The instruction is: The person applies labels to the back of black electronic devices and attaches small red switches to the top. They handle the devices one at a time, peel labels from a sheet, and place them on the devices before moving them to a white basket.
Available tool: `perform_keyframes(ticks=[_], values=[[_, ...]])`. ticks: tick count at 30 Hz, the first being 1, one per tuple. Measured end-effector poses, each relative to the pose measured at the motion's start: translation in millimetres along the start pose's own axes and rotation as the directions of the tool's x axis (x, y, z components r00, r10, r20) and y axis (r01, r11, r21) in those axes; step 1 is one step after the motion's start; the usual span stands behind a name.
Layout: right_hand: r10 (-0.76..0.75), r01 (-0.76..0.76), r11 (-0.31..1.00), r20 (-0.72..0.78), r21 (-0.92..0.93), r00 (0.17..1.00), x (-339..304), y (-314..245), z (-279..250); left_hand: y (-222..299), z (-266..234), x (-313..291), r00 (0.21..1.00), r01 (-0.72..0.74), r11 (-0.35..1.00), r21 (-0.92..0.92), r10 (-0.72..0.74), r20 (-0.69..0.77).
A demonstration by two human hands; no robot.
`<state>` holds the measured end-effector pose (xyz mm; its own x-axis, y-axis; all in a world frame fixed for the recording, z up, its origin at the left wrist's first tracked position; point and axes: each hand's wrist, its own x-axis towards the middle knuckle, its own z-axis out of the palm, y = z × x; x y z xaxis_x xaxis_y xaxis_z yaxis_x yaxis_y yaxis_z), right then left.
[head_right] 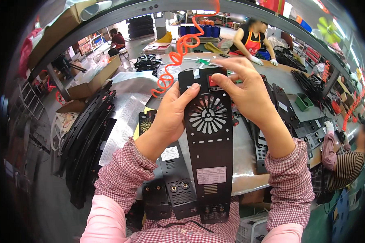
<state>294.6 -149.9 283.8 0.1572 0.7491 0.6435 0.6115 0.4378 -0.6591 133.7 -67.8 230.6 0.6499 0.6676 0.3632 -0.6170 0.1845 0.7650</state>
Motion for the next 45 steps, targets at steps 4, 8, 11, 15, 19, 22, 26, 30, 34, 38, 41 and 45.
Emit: perform_keyframes(ticks=[4, 8, 11, 15, 19, 22, 26, 30, 34, 38, 41, 45], values=[[0.4, -0.441, 0.882, 0.23, 0.165, 0.887, 3, -5, -1, 10, 6, 2, 0.999, 0.006, 0.989, 0.145, 0.001, -0.049], [0.377, -0.43, 0.867, 0.231, 0.254, 0.897, 2, -14, 8, 28, 13, -3, 0.99, 0.007, 0.99, 0.138, 0.013, -0.142], [0.368, -0.41, 0.871, 0.196, 0.27, 0.909, 1, -20, 15, 32, 11, -5, 0.991, -0.048, 0.986, 0.161, 0.067, -0.119], [0.317, -0.346, 0.88, 0.139, 0.325, 0.938, -3, -26, 28, 28, 5, -6, 0.986, -0.044, 0.984, 0.171, 0.07, -0.149], [0.275, -0.29, 0.9, 0.091, 0.326, 0.957, -4, -13, 37, 30, 2, -9, 0.983, -0.015, 0.986, 0.168, 0.046, -0.178], [0.319, -0.327, 0.879, 0.082, 0.347, 0.944, -5, -12, 43, 30, -4, -6, 0.982, 0.033, 0.99, 0.137, -0.007, -0.186], [0.428, -0.517, 0.789, 0.307, 0.333, 0.85, -46, 4, 50, 32, -28, -10, 0.973, 0.03, 0.996, 0.082, -0.01, -0.231], [0.427, -0.584, 0.777, 0.483, 0.238, 0.765, -136, 32, 64, 37, -66, -23, 0.948, 0.127, 0.934, 0.334, -0.015, -0.319], [0.51, -0.592, 0.691, 0.3, 0.415, 0.806, -141, 50, 82, 30, -146, -88, 0.929, 0.177, 0.583, 0.793, 0.167, -0.33], [0.635, -0.723, 0.52, 0.359, 0.455, 0.683, -108, 64, 116, 0, -194, -183, 0.846, 0.499, 0.261, 0.826, 0.06, -0.53], [0.683, -0.796, 0.426, 0.424, 0.429, 0.594, -104, 87, 163, -47, -218, -231, 0.79, 0.555, 0.504, 0.662, -0.068, -0.61], [0.752, -0.827, 0.476, 0.35, 0.299, 0.559, -126, 139, 211, -45, -200, -225, 0.723, 0.536, 0.721, 0.438, -0.125, -0.68]])
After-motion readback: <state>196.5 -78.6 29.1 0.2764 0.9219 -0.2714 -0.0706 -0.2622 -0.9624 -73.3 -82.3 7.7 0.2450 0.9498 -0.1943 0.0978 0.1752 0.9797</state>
